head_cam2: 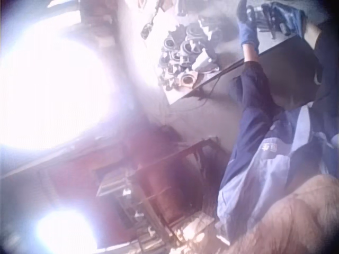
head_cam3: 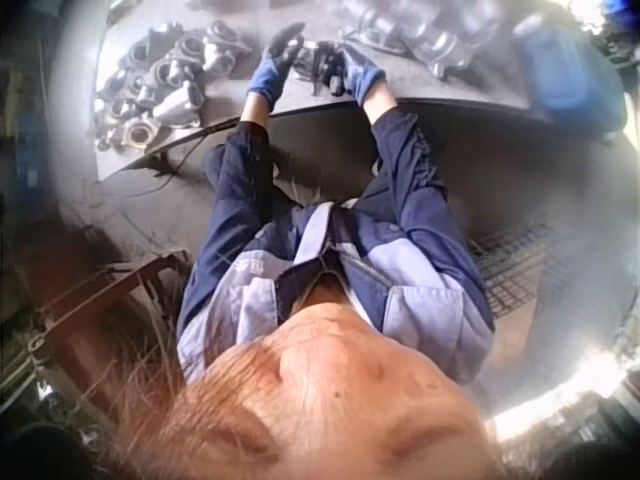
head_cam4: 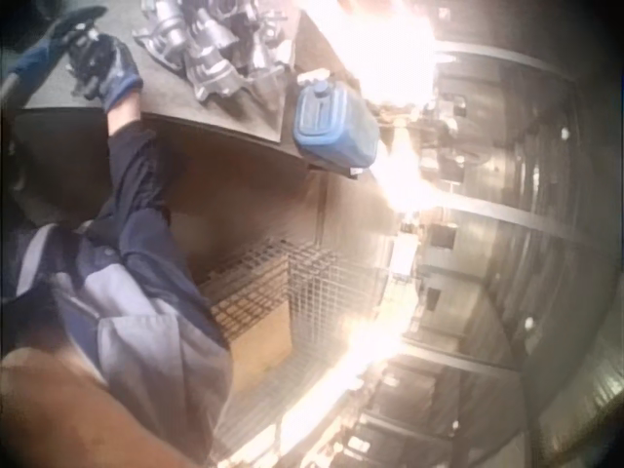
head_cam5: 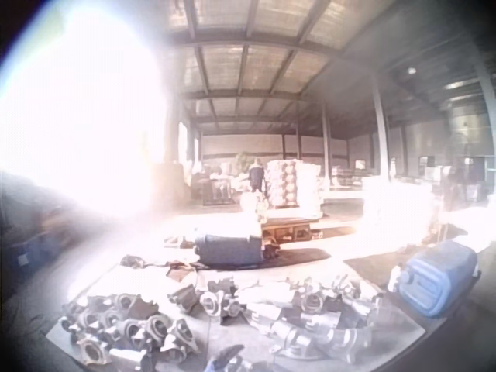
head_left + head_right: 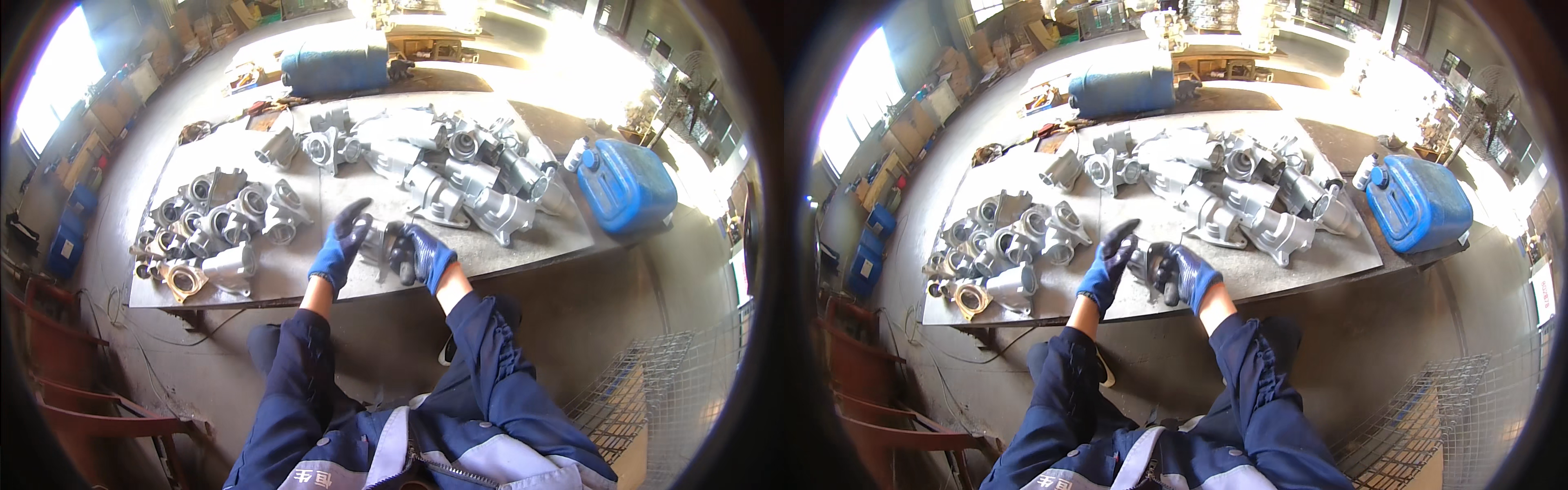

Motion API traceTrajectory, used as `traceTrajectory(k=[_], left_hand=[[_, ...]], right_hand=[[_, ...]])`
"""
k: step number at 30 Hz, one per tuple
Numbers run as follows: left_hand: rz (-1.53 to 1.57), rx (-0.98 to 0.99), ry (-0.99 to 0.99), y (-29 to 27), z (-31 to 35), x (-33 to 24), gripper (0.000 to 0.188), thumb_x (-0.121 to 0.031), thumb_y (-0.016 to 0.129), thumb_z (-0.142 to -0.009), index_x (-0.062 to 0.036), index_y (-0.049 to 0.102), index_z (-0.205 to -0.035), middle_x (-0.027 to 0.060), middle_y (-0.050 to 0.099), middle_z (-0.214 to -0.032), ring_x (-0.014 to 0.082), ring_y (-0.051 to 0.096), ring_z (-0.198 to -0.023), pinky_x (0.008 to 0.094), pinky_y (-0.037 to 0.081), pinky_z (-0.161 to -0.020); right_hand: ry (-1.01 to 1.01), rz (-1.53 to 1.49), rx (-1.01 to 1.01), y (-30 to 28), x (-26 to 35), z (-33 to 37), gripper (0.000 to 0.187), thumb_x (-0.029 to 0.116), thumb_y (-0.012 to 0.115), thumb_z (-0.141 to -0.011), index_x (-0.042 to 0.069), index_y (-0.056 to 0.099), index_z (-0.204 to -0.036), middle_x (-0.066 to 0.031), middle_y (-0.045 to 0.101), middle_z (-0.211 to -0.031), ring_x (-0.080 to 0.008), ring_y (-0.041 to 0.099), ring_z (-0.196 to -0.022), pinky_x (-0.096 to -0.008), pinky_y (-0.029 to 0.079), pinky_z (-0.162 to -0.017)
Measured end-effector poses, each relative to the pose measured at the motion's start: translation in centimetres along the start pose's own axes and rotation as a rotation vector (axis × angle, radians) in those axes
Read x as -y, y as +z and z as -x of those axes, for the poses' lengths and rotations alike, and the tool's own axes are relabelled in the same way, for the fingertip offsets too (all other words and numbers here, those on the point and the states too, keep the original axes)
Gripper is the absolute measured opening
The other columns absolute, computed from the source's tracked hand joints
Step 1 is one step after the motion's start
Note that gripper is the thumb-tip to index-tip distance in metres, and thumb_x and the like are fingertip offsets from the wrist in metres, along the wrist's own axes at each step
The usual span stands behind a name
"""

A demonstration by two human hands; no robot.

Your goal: The person repeatedly picks up small metal castings from a table, turns them over in gloved hands, and places them into a growing pile. The action is continuous and repetitive throughout the clip.

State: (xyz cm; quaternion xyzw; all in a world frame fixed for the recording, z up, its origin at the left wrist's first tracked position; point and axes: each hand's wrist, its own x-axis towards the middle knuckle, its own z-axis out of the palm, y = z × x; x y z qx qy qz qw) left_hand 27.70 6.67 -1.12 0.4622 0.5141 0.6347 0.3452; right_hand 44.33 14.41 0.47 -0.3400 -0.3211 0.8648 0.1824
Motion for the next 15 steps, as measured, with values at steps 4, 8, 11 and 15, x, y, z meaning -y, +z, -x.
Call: traceTrajectory(k=[4,8,11,15], left_hand=[[-0.062,0.054,-0.068,0.0,-2.5,3.1,0.035,-0.030,0.060,-0.092,-0.0044,0.062,-0.116,0.0092,0.063,-0.106,0.0186,0.059,-0.102,0.0316,0.046,-0.090],[-0.067,0.067,-0.021,-0.1,-3.1,4.2,0.036,-0.033,0.059,-0.091,-0.0040,0.063,-0.112,0.0089,0.064,-0.104,0.0191,0.060,-0.099,0.0329,0.047,-0.088],[-0.047,0.066,-0.007,-0.2,-3.1,4.7,0.034,-0.031,0.058,-0.092,-0.0034,0.063,-0.111,0.0088,0.065,-0.105,0.0187,0.060,-0.099,0.0323,0.046,-0.089],[-0.124,0.043,-0.012,0.3,-3.0,3.9,0.033,-0.031,0.059,-0.092,-0.0048,0.062,-0.112,0.0098,0.065,-0.107,0.0181,0.058,-0.103,0.0323,0.043,-0.092]], right_hand=[[-0.126,0.153,-0.125,-2.3,-1.6,0.1,0.024,0.030,0.053,-0.096,0.008,0.061,-0.098,-0.0041,0.061,-0.069,-0.0149,0.055,-0.051,-0.0296,0.046,-0.043],[-0.835,1.495,-0.538,-2.8,-0.8,0.7,0.025,0.031,0.058,-0.090,0.007,0.061,-0.098,-0.0138,0.069,-0.078,-0.0315,0.066,-0.066,-0.0429,0.052,-0.062],[-0.728,1.799,-0.478,0.2,0.8,2.1,0.020,0.028,0.057,-0.086,0.012,0.063,-0.096,-0.0163,0.070,-0.087,-0.0314,0.069,-0.081,-0.0432,0.050,-0.073],[-0.513,1.879,-0.625,0.2,-1.1,-0.7,0.026,0.032,0.057,-0.087,0.015,0.064,-0.106,-0.0135,0.071,-0.090,-0.0319,0.070,-0.086,-0.0449,0.050,-0.082]])
